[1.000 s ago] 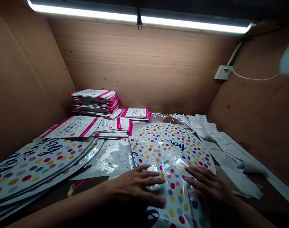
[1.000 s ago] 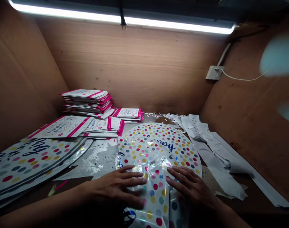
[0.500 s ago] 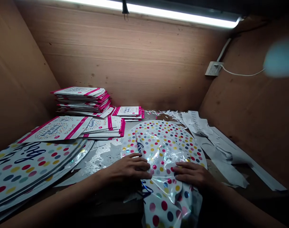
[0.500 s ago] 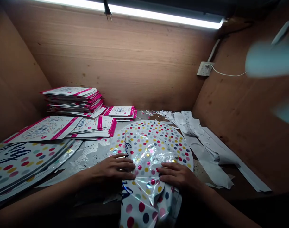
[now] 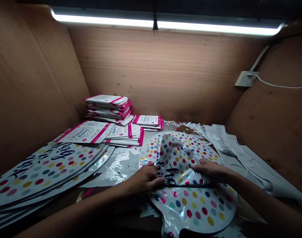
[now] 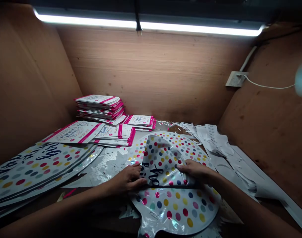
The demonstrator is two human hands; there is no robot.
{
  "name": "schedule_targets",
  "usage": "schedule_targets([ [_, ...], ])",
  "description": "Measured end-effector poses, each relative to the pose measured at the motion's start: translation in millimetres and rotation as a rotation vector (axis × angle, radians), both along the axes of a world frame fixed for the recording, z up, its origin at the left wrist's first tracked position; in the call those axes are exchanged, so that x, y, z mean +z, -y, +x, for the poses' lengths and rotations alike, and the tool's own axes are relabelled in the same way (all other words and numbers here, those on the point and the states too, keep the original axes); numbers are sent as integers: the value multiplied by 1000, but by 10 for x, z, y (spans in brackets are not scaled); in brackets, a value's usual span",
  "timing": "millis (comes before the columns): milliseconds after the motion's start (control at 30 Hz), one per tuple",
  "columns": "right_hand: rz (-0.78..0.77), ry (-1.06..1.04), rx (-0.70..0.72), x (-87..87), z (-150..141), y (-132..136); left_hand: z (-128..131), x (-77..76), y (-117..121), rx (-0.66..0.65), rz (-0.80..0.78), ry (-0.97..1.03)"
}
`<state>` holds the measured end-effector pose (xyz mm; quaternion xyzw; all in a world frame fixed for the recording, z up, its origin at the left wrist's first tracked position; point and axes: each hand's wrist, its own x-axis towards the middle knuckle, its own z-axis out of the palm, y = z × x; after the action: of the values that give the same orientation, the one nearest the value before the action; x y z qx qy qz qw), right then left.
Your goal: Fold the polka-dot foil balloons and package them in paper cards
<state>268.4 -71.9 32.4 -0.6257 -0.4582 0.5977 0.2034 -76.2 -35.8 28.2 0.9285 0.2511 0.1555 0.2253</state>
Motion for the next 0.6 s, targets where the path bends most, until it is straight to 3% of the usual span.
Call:
schedule_targets([
  [100,-23,-31,-42,-25,15,13,51,-50,26,261,-33,29],
  [167,33,-92,-5,-17,18,109,67,-46,18,354,-51,14],
  [300,145,-141,-37,10,-14,310,49,-11,-42,370,-142,-35],
  [400,132,-148,-116,6,-30,329,14,-21,-59,384,-182,14],
  [500,73,-138,-122,-6,-10,270,17,-15,-51,445,-137,-21],
  [600,75,-113,-75,5,-1,230,115,46,-70,497,14,-51],
])
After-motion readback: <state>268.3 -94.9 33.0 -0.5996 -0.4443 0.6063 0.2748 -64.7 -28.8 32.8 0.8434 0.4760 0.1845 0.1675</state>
